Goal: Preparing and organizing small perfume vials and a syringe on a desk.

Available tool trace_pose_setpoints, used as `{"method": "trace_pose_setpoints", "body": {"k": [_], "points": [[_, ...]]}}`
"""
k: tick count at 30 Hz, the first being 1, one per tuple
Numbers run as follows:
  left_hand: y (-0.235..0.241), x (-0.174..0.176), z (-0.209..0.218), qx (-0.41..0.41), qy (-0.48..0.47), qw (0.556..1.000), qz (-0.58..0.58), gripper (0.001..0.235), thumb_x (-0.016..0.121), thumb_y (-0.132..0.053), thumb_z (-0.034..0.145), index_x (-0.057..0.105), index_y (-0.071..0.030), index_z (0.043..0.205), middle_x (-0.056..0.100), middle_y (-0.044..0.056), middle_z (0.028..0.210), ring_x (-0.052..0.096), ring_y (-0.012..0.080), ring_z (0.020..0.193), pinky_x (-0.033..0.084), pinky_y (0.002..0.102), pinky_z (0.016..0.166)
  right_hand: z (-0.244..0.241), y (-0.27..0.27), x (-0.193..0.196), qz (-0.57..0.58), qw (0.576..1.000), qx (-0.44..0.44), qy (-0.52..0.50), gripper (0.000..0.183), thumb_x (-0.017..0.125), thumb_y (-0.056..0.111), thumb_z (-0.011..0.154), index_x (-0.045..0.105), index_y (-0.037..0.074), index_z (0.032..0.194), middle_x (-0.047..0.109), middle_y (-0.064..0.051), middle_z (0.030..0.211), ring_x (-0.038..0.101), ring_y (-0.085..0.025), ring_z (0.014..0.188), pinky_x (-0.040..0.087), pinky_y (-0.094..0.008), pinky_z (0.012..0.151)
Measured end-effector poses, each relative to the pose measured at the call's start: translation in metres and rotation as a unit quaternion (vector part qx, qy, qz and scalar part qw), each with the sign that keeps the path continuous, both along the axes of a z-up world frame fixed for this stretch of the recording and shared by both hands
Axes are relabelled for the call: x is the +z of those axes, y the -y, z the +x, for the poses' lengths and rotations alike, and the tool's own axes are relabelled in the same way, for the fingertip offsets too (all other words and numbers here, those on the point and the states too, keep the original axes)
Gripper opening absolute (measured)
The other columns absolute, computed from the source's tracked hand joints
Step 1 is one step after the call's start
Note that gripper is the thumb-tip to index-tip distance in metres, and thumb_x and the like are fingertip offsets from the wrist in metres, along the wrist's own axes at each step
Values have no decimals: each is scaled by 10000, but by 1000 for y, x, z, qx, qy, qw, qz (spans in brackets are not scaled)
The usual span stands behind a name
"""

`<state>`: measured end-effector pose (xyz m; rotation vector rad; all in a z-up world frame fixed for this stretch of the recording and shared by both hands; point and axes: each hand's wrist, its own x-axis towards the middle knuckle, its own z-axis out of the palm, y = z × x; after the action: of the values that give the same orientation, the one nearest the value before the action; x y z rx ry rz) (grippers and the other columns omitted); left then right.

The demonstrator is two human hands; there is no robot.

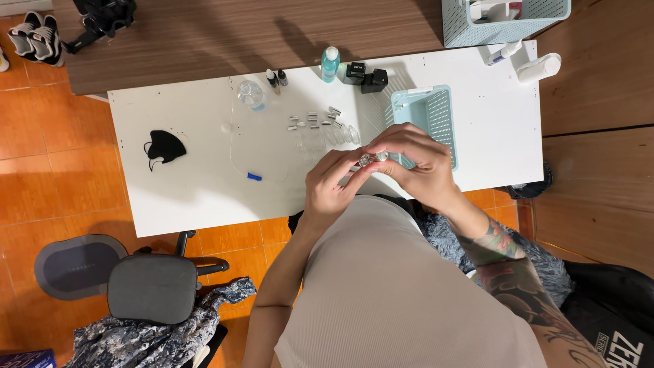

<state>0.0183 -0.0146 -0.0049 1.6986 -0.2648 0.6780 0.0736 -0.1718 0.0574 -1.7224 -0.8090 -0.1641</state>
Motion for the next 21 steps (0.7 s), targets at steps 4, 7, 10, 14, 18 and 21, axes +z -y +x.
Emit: {"method": "trace_pose_setpoints", "body": {"k": [4,7,10,14,18,21], "points": [[3,-5,3,1,-10,1000,-1,254,768,4,911,759,-30,1162,734,116,899,715,209,744,651,258,543,-1,-3,-10,16,999,-33,32,230,867,50,815,743,-46,984,735,-145,878,701,-337,834,561,-440,815],[2,-8,6,0,-6,1000,1,256,802,-31,890,767,-27,1143,733,109,878,722,207,734,652,259,543,-1,-3,-9,28,999,-32,33,227,851,71,829,740,-48,988,727,-148,889,705,-343,864,560,-447,828],[-2,-4,9,-18,-2,999,30,156,780,-41,906,754,-13,1058,727,144,888,730,268,749,646,304,523,0,-1,0,22,999,15,18,241,748,126,919,745,-43,1091,726,-155,959,698,-358,931,543,-486,886],[-1,-6,11,-22,0,1000,21,267,800,16,867,778,-30,1129,749,114,918,733,217,765,648,259,552,-3,1,-3,28,999,-18,12,146,731,131,931,760,-11,950,736,-136,925,707,-363,921,544,-481,883],[1,-9,13,-11,15,1000,22,285,784,30,872,765,-22,1151,749,125,966,730,221,796,646,255,552,-7,0,-9,42,997,-67,25,135,766,123,907,760,-11,891,739,-144,897,712,-387,893,557,-480,869],[7,-9,13,-6,20,1000,10,283,798,30,865,761,-4,1143,748,140,967,726,226,786,646,256,548,-6,2,-10,50,996,-78,19,165,795,145,869,760,-14,895,742,-140,900,720,-384,916,561,-483,886]]}}
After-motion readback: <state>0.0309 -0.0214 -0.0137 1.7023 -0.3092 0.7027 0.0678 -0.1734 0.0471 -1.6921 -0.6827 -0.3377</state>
